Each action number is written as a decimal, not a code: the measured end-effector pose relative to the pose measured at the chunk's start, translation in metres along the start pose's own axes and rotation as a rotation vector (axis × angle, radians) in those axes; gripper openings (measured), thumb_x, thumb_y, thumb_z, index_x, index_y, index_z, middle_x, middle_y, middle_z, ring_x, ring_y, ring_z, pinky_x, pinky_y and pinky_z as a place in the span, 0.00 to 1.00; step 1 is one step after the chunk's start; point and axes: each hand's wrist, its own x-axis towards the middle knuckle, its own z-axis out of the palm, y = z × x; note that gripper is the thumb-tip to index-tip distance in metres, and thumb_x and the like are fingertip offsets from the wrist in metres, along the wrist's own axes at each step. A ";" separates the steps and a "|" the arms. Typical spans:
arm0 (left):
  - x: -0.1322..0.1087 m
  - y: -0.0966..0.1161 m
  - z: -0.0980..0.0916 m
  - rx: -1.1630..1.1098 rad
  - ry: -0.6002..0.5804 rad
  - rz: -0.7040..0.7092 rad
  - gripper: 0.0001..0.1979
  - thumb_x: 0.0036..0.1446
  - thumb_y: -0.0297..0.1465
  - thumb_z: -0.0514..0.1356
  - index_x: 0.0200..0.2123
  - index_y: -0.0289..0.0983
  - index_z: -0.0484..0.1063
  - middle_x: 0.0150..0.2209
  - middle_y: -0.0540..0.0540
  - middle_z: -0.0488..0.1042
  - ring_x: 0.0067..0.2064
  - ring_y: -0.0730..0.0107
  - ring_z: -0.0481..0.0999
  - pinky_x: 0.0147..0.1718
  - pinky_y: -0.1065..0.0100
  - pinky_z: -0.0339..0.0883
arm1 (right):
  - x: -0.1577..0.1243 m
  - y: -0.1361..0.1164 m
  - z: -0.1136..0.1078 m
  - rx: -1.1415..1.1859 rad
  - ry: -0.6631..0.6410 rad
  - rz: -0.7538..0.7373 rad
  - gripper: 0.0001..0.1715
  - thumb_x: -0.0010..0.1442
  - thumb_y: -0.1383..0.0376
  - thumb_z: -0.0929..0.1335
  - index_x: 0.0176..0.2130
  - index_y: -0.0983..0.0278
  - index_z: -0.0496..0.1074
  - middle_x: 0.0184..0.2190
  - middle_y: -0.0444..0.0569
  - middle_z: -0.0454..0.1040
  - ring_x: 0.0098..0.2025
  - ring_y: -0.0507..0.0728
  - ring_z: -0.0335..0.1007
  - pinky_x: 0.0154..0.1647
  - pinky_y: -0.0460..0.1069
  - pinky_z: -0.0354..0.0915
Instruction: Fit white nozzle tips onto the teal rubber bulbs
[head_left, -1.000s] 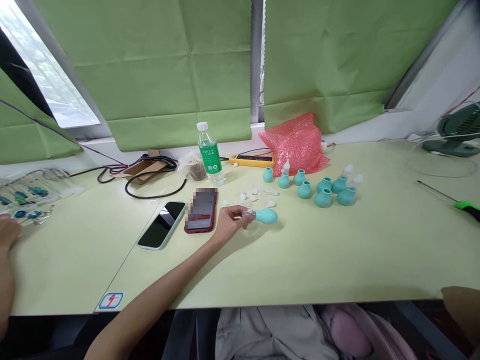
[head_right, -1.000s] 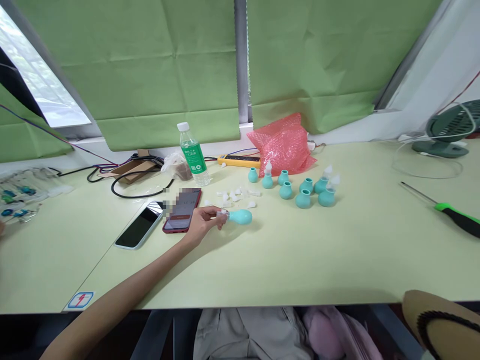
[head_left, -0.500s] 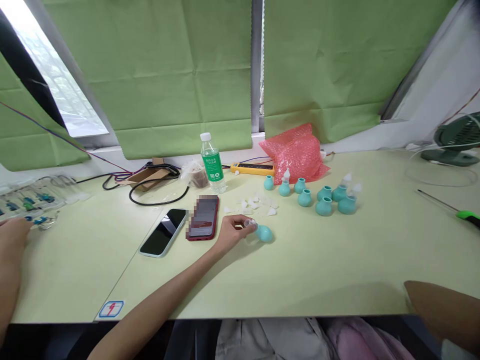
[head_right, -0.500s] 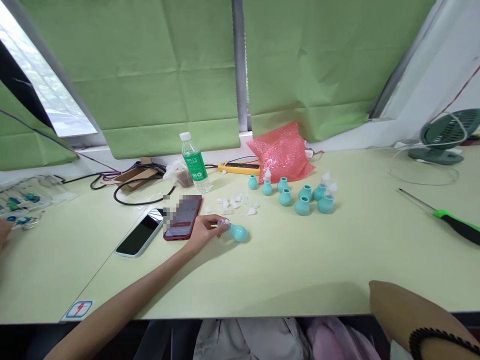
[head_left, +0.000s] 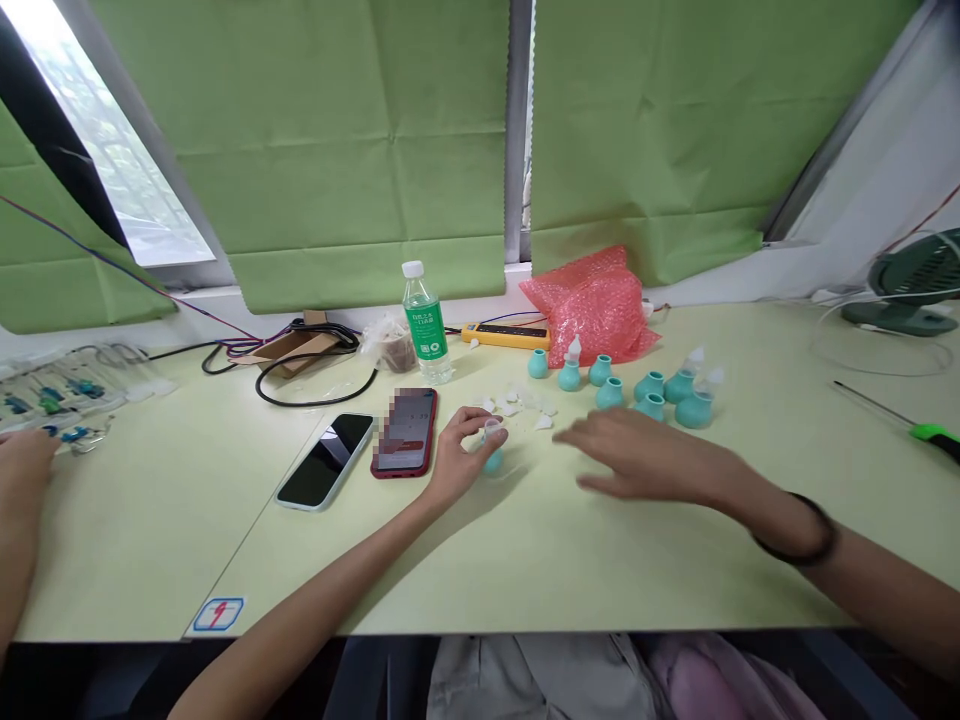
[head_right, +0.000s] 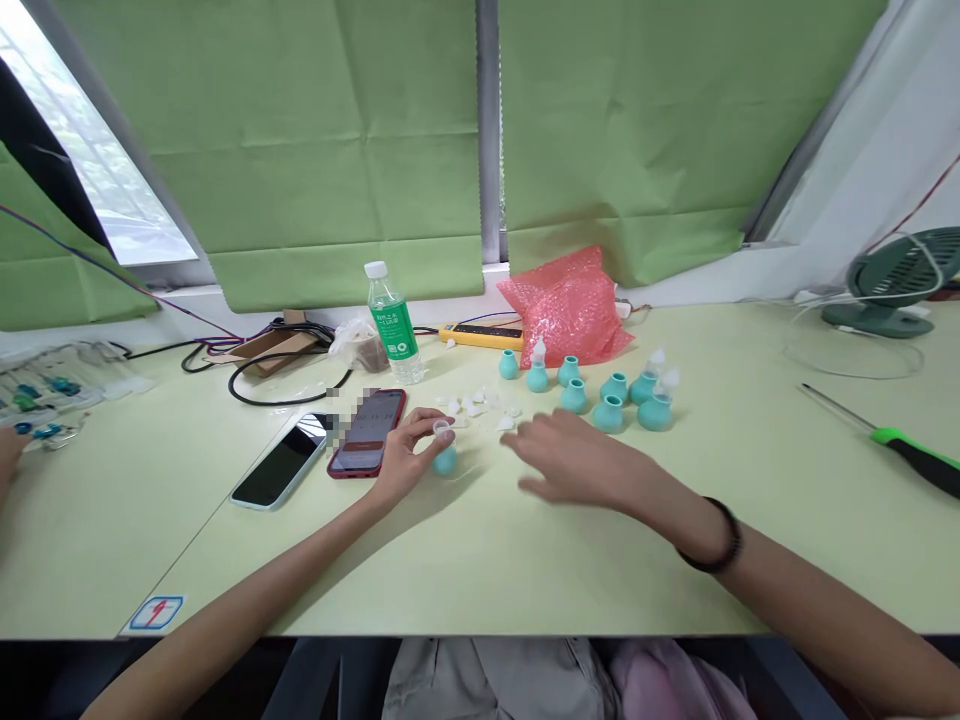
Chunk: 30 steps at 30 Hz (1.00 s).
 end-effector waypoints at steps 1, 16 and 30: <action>0.000 0.000 0.001 -0.007 -0.039 -0.015 0.12 0.47 0.36 0.55 0.33 0.37 0.71 0.37 0.45 0.68 0.41 0.67 0.66 0.41 0.70 0.57 | 0.011 0.003 0.006 -0.030 -0.016 -0.031 0.15 0.50 0.63 0.64 0.40 0.62 0.66 0.36 0.51 0.69 0.39 0.59 0.64 0.37 0.52 0.61; -0.002 -0.015 0.004 -0.026 -0.200 -0.186 0.15 0.51 0.40 0.49 0.39 0.35 0.59 0.29 0.47 0.70 0.27 0.75 0.64 0.24 0.75 0.55 | 0.029 0.030 0.086 0.136 0.211 0.065 0.10 0.50 0.66 0.61 0.35 0.64 0.66 0.43 0.52 0.64 0.45 0.57 0.60 0.45 0.53 0.59; -0.001 -0.017 0.003 0.146 -0.107 -0.134 0.17 0.44 0.40 0.56 0.36 0.36 0.64 0.26 0.52 0.64 0.25 0.77 0.65 0.25 0.76 0.57 | 0.034 0.033 0.072 0.091 0.519 0.200 0.15 0.47 0.65 0.63 0.39 0.64 0.63 0.46 0.54 0.58 0.48 0.61 0.54 0.48 0.57 0.54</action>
